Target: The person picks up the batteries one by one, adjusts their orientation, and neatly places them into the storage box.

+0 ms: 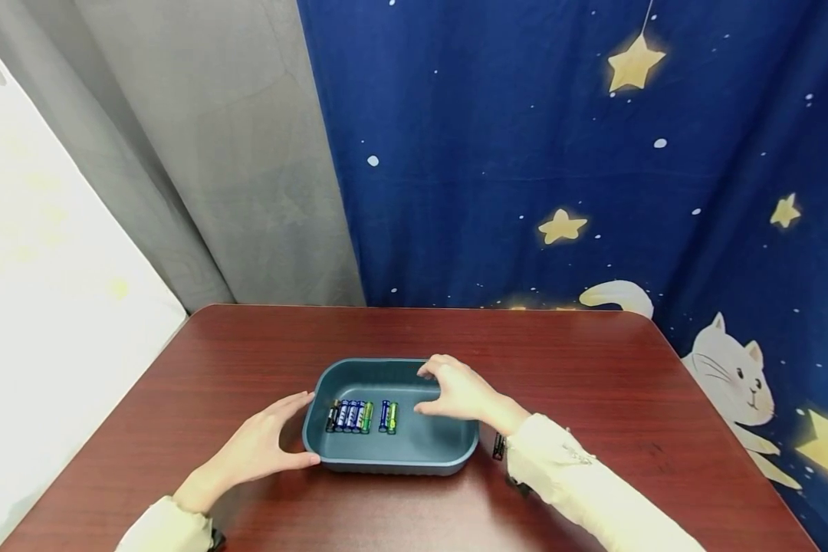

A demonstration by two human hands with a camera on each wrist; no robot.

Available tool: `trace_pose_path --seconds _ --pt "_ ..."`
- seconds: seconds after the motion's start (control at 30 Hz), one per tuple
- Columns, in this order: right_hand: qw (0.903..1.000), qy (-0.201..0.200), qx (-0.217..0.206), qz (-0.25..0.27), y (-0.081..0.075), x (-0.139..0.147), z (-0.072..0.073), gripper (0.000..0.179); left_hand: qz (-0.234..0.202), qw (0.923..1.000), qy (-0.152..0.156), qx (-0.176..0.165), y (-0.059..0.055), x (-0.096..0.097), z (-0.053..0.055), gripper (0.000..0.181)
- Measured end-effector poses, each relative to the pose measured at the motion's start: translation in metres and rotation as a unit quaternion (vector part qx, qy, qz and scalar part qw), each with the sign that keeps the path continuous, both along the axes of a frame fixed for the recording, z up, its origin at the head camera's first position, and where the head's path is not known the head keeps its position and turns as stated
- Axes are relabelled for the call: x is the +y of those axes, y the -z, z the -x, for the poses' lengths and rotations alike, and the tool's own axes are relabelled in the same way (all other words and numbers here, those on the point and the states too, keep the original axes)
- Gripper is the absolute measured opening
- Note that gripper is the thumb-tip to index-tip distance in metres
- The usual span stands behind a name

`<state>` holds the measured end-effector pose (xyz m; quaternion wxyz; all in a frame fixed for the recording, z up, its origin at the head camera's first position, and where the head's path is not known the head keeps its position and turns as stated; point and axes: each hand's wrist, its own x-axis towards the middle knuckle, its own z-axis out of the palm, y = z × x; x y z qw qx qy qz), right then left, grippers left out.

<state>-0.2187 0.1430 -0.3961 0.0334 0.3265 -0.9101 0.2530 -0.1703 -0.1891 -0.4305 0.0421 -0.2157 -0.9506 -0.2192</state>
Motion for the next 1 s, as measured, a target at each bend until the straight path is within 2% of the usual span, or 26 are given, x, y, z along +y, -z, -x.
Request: trace_pose_path --seconds 0.2,0.43,0.7,1.0 --pt "0.9983 0.009 0.026 0.051 -0.004 0.032 0.001 0.047 0.000 1.0000 -0.003 -0.002 0.001 0.000 0.000 0.092" --pt "0.9942 0.049 0.051 0.081 -0.006 0.068 -0.004 0.042 -0.002 1.0000 -0.001 -0.001 0.000 0.001 0.000 0.091" --pt "0.9933 0.081 0.047 0.068 0.013 0.099 -0.014 0.041 -0.002 1.0000 0.000 -0.004 -0.002 0.001 -0.001 0.091" --pt "0.9949 0.073 0.042 0.056 0.040 0.112 -0.031 0.041 -0.001 1.0000 0.001 -0.003 -0.001 0.000 0.000 0.092"
